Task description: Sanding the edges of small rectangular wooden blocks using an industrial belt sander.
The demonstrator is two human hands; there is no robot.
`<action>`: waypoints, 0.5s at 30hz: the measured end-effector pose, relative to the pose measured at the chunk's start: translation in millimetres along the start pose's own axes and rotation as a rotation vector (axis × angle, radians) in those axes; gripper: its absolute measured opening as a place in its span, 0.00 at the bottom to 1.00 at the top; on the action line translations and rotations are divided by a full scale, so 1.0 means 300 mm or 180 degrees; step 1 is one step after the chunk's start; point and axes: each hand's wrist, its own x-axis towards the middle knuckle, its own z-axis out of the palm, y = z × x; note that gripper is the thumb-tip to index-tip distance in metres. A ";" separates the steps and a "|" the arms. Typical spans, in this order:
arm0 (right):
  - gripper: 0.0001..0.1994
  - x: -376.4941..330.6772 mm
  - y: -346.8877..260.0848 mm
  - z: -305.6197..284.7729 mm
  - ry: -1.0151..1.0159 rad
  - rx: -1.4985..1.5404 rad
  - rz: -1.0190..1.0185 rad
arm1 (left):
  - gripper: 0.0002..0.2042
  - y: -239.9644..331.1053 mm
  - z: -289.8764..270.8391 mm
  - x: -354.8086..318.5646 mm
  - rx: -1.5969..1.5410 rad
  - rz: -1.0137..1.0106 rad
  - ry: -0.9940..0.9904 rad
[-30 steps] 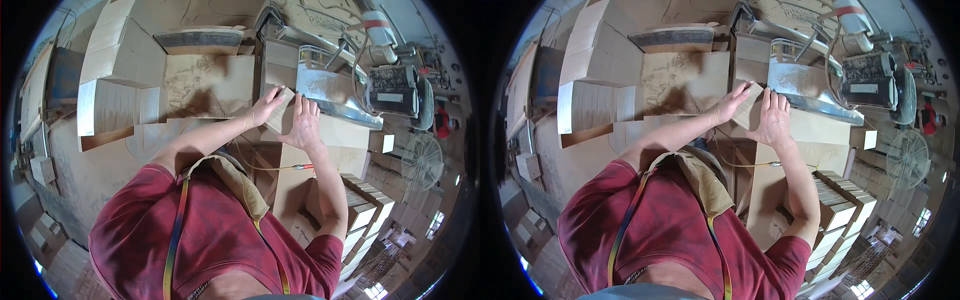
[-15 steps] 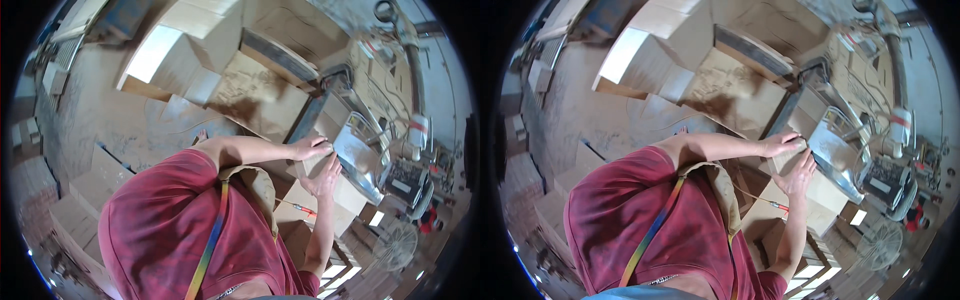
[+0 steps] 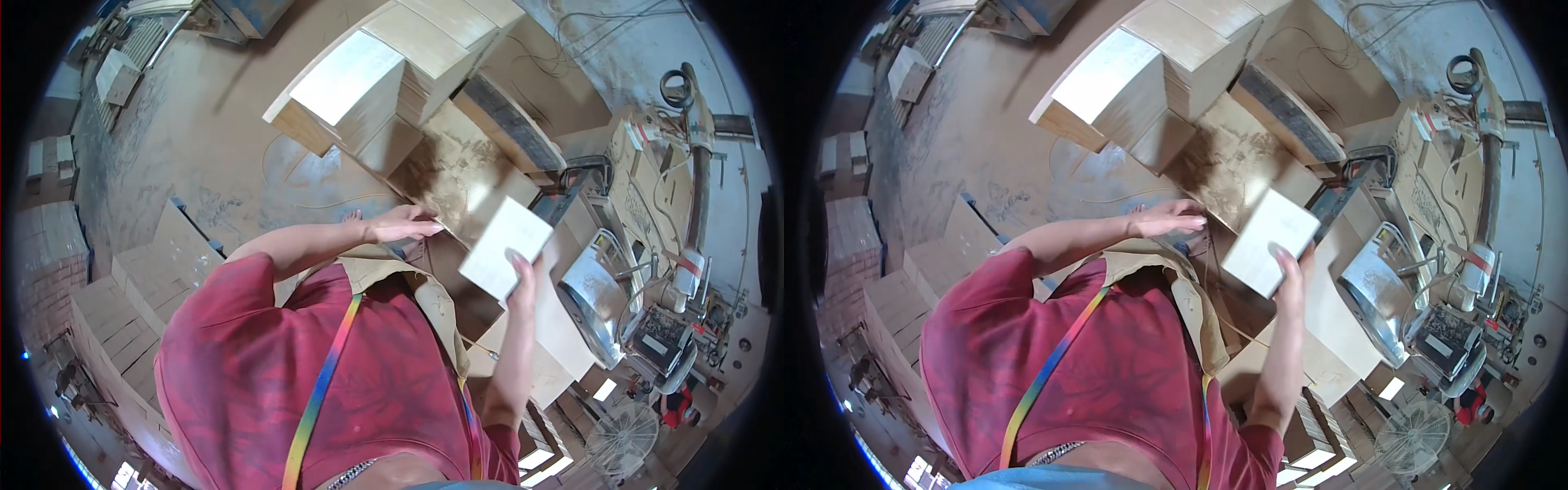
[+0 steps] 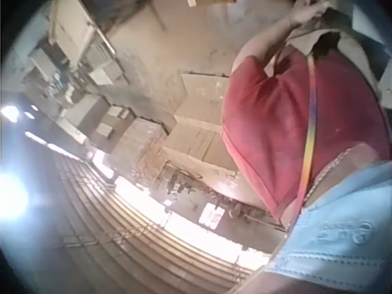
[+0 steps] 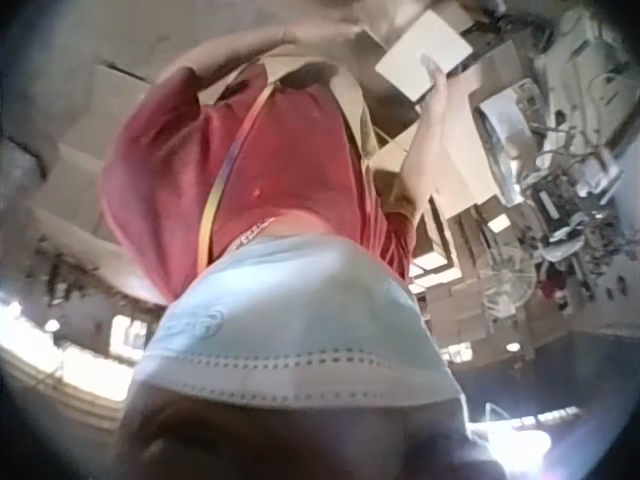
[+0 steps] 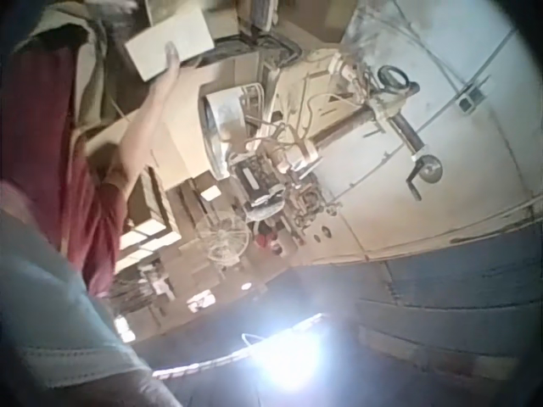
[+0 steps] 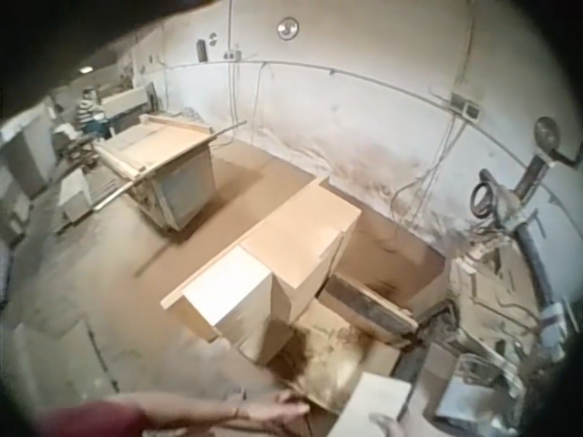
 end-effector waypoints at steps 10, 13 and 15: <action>0.30 0.299 0.283 0.669 -0.0754 0.1365 0.0817 | 0.28 -0.144 -0.087 -0.027 -0.2280 0.0299 0.1297; 0.30 0.322 0.288 0.737 -0.0855 0.1578 0.0981 | 0.25 -0.108 -0.127 0.002 -0.2477 0.0502 0.1650; 0.30 0.361 0.335 0.729 -0.0857 0.1509 0.0966 | 0.24 -0.092 -0.133 0.019 -0.2469 0.0545 0.1694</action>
